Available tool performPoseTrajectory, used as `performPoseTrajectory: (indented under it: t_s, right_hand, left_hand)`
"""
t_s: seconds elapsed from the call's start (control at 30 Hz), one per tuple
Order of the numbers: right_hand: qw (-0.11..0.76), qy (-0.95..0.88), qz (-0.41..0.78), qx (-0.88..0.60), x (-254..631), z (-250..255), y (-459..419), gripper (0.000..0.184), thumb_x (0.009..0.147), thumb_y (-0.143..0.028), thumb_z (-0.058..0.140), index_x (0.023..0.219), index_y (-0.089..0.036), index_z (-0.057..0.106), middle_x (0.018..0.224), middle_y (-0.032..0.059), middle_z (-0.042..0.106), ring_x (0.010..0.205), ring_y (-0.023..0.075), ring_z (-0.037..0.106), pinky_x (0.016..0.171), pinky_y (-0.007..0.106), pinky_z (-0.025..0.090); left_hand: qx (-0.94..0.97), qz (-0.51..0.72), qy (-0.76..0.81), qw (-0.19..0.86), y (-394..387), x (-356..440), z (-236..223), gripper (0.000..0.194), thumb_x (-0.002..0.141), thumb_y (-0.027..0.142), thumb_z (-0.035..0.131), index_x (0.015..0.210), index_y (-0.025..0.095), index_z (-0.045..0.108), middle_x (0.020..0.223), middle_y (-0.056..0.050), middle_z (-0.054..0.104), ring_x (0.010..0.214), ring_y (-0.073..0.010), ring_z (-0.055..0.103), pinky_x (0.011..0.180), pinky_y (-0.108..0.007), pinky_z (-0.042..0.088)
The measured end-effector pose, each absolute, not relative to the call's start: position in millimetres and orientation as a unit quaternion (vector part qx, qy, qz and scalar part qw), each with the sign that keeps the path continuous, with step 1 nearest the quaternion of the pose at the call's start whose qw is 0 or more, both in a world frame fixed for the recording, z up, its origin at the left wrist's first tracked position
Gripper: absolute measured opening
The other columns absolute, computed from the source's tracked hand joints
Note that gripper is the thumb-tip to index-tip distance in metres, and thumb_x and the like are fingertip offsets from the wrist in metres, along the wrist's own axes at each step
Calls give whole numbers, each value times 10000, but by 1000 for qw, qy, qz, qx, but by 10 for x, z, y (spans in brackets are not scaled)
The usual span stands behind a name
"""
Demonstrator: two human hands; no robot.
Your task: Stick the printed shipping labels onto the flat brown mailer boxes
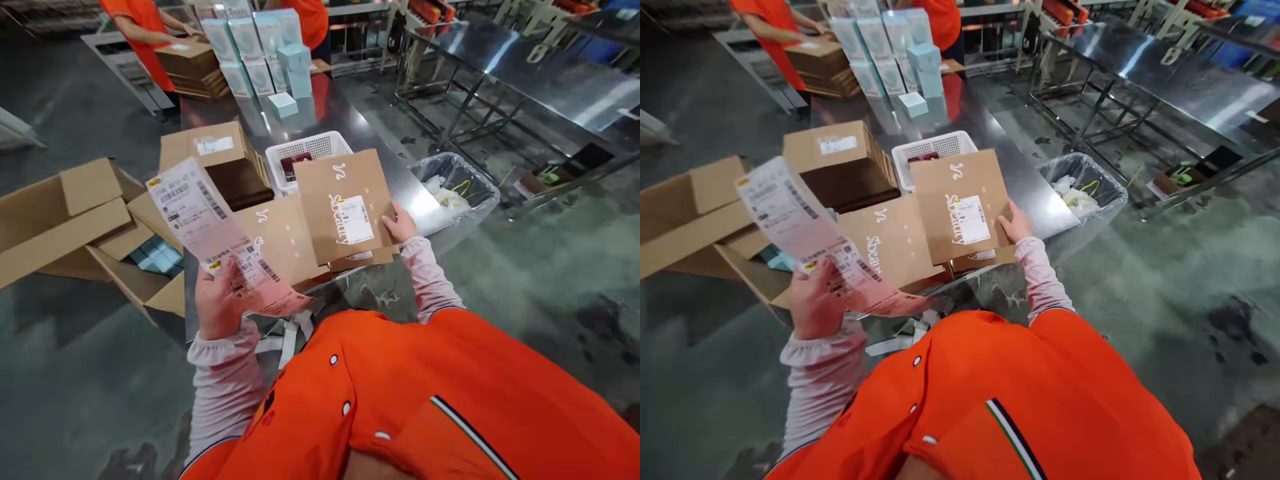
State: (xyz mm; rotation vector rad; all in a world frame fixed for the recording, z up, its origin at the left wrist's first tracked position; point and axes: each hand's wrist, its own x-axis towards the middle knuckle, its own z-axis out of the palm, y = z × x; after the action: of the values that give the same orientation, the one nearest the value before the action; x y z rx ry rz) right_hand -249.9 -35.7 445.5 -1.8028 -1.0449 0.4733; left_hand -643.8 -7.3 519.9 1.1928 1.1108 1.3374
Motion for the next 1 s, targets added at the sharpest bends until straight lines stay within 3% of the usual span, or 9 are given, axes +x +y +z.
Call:
performPoseTrajectory:
  t_s: [0.07, 0.17, 0.3, 0.4, 0.5, 0.63, 0.8, 0.9, 1.0]
  right_hand:
    - [411, -472, 243, -741, -2694, 4578, -422, 714, 677, -447, 778, 1273, -117, 566, 1240, 198, 611, 1095, 284, 603, 961, 469, 498]
    - [384, -592, 432, -562, -3461, 4693, -462, 758, 592, -424, 841, 1244, -130, 590, 1135, 144, 670, 940, 226, 649, 857, 391, 546]
    - [484, -582, 500, -422, -4328, 4702, -537, 554, 779, -547, 655, 1138, -125, 662, 1105, 105, 696, 982, 206, 659, 898, 351, 526]
    - [422, -611, 526, -414, -4453, 4725, -508, 556, 723, -530, 720, 1071, -98, 698, 1018, 103, 722, 921, 220, 673, 862, 356, 532]
    - [396, -648, 469, -451, -4388, 4844, -339, 480, 725, -476, 743, 1045, -120, 718, 949, 73, 732, 867, 200, 676, 819, 323, 529]
    - [378, -695, 364, -492, -4399, 4976, -195, 296, 810, -433, 677, 920, -171, 764, 848, 39, 743, 802, 178, 681, 782, 289, 521]
    - [361, -706, 374, -481, -4506, 4816, -146, 293, 813, -451, 676, 915, -196, 779, 872, 47, 753, 812, 190, 686, 772, 301, 529]
    - [355, -718, 380, -462, -4573, 4672, 164, 272, 811, -439, 684, 875, -193, 781, 969, 65, 729, 900, 191, 676, 853, 317, 526]
    - [343, -724, 313, -509, -4656, 4550, 680, 225, 786, -383, 717, 850, -175, 773, 1153, 80, 652, 1075, 206, 617, 999, 356, 475]
  left_hand:
    - [473, 581, 445, 490, -239, -6337, 5125, 457, 693, 471, 790, 1065, 247, 647, 1059, -17, 712, 941, -183, 677, 857, -305, 555]
    - [521, 501, 432, 539, -413, -6207, 4979, 420, 663, 491, 807, 922, 180, 692, 900, -58, 728, 803, -193, 687, 768, -306, 564]
    - [557, 422, 415, 583, -442, -6137, 4849, 495, 627, 472, 829, 994, 163, 706, 1033, -115, 718, 955, -239, 670, 840, -327, 537]
    - [485, 510, 447, 552, -397, -6142, 4787, 460, 619, 467, 823, 936, 155, 702, 941, -85, 722, 852, -205, 668, 793, -315, 527]
    - [453, 521, 471, 549, -407, -6124, 4719, 370, 620, 455, 812, 791, 147, 700, 762, -42, 692, 697, -156, 624, 713, -278, 501]
    - [438, 553, 485, 517, -523, -6013, 4645, 339, 677, 464, 757, 793, 153, 692, 770, -28, 675, 706, -145, 593, 689, -252, 471]
    - [386, 585, 579, 416, -605, -5922, 4530, 467, 689, 526, 721, 518, 177, 463, 494, 43, 450, 510, -87, 415, 514, -216, 348]
    - [362, 555, 571, 485, -542, -5972, 4416, 394, 624, 497, 789, 680, 147, 617, 611, 8, 603, 582, -110, 526, 570, -222, 415]
    - [323, 488, 517, 624, -517, -6075, 4231, 549, 502, 422, 881, 917, 110, 703, 883, -97, 727, 759, -195, 654, 724, -299, 507]
